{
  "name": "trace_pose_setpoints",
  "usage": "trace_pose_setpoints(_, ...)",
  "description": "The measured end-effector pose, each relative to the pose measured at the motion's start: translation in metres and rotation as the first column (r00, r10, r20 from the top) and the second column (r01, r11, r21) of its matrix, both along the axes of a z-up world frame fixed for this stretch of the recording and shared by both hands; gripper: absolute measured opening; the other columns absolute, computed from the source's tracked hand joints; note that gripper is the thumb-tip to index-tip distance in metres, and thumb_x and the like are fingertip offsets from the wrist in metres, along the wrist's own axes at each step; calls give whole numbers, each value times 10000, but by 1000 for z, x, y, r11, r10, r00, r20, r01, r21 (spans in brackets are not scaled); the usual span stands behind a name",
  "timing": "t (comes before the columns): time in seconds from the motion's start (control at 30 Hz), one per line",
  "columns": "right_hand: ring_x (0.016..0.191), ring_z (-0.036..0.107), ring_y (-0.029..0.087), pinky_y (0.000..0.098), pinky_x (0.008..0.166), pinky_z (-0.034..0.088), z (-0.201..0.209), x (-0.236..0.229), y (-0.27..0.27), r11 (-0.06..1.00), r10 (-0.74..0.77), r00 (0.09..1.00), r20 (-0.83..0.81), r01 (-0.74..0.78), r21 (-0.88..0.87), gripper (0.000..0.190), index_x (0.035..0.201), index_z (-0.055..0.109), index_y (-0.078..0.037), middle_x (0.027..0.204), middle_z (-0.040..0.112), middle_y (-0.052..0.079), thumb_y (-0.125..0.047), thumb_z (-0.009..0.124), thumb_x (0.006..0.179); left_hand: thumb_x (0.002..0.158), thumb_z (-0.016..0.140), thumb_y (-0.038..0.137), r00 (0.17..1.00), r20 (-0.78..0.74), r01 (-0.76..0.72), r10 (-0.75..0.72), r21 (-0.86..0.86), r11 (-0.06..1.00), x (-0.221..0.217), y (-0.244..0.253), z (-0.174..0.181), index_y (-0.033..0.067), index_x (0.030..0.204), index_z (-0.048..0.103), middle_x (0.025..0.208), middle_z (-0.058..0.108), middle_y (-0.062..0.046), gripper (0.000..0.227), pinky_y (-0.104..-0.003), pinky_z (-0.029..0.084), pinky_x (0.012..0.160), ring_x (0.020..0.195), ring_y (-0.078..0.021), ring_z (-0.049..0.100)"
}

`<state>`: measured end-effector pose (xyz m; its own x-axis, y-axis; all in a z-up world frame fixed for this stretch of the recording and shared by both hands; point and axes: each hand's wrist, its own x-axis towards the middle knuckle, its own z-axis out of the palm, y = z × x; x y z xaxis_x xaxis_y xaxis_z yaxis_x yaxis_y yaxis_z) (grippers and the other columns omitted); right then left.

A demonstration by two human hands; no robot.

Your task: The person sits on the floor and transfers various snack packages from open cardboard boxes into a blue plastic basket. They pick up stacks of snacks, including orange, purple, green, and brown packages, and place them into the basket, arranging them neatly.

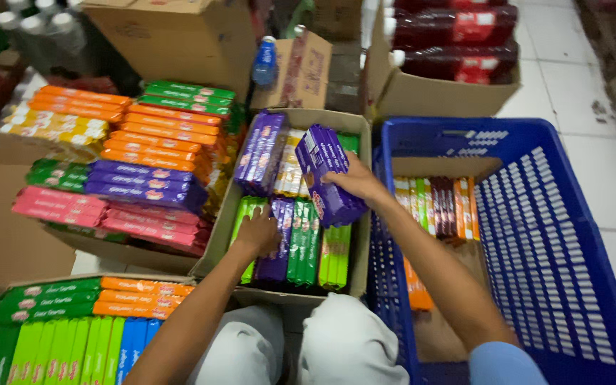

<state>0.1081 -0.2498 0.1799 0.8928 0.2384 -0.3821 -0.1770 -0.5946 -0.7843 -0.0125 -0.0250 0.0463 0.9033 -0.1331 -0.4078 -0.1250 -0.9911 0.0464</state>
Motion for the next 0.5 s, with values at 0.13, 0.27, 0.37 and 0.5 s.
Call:
trace_pose_setpoints(0.13, 1126, 656, 362, 461, 933, 520, 48, -32, -107, 998, 18, 999, -28, -16, 65, 885, 1473, 509, -88, 1235, 648, 265, -422, 795, 704, 953, 549, 383, 977, 123, 183, -173, -73, 981, 4, -35, 18, 104, 1150, 709, 1253, 603, -133, 378, -509, 537, 912, 1209, -338, 590)
trace_pose_setpoints(0.27, 904, 635, 278, 365, 688, 570, 61, -57, -205, 977, -36, 977, -211, 79, 200, 817, 1490, 486, -127, 1115, 632, 183, -242, 769, 731, 999, 524, 347, 906, 248, 394, -342, -201, 897, 4, -100, 74, 119, 1159, 661, 1139, 631, -97, 310, -480, 520, 898, 1141, -318, 628)
trace_pose_setpoints(0.37, 844, 632, 234, 333, 628, 573, 59, -83, -273, 966, -88, 963, -255, 145, 216, 771, 1448, 521, -123, 1048, 632, 131, -165, 762, 717, 1004, 537, 336, 814, 363, 548, -454, -224, 806, 5, -149, 105, 123, 1214, 610, 1161, 587, -96, 308, -452, 497, 907, 1169, -314, 589)
trace_pose_setpoints(0.5, 933, 616, 316, 441, 708, 571, 57, -109, -324, 961, -193, 942, -275, 238, 139, 802, 1417, 533, -24, 1127, 647, 183, -115, 834, 679, 1054, 491, 389, 700, 443, 688, -560, -206, 696, 10, -200, 132, 134, 1284, 584, 1346, 513, -105, 356, -417, 408, 1062, 1322, -304, 486)
